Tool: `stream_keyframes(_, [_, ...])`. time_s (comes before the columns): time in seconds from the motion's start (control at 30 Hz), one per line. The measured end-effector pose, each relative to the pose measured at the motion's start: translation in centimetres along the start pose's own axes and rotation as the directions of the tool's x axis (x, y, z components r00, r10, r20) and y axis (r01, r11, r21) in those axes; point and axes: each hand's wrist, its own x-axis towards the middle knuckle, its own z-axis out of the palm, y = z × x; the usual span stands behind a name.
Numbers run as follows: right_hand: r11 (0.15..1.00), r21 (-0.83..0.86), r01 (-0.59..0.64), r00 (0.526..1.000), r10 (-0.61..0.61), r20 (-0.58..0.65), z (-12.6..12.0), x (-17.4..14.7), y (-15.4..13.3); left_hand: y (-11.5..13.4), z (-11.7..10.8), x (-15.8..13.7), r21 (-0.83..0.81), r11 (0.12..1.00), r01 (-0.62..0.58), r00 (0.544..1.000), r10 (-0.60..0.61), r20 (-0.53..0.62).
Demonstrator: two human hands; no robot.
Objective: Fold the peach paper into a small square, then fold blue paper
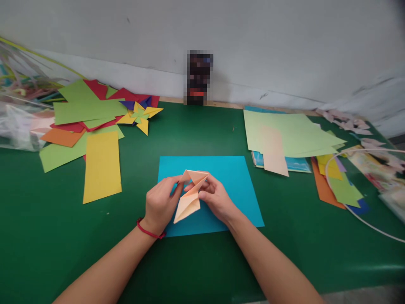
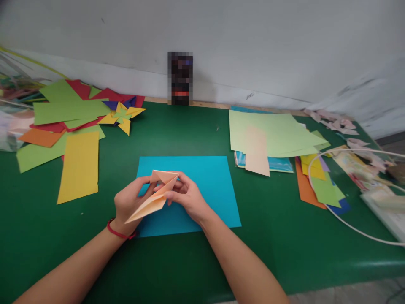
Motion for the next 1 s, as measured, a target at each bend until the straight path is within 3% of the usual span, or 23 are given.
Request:
stream_keyframes(0.1, [0.999, 0.031, -0.014, 1.000, 0.014, 0.015, 0.12, -0.06, -0.13, -0.05, -0.10, 0.02, 0.020, 0.999, -0.030, 0.999, 0.029, 0.015])
stream_keyframes(0.33, [0.986, 0.165, -0.033, 0.991, 0.011, 0.135, 0.61, -0.24, -0.47, 0.36, -0.55, 0.44, 0.038, 0.985, 0.171, 0.981, -0.174, 0.090])
stream_keyframes(0.53, [0.988, 0.155, 0.016, 1.000, -0.016, -0.005, 0.73, 0.01, -0.20, 0.32, -0.10, 0.03, 0.080, 0.997, 0.021, 0.994, -0.029, 0.102])
stream_keyframes(0.7, [0.992, 0.124, -0.014, 0.996, 0.025, -0.090, 0.43, 0.25, -0.24, 0.46, 0.23, -0.20, -0.018, 1.000, 0.020, 0.992, -0.017, 0.126])
stream_keyframes(0.87, [0.997, 0.066, -0.048, 0.998, 0.051, -0.039, 0.22, 0.21, -0.44, 0.61, 0.21, -0.37, -0.142, 0.984, 0.106, 0.980, -0.079, 0.183])
stream_keyframes(1.0, [0.998, -0.018, -0.054, 0.999, 0.054, -0.003, -0.18, 0.16, -0.76, 0.45, -0.11, -0.11, -0.207, 0.967, 0.147, 0.980, -0.114, 0.164])
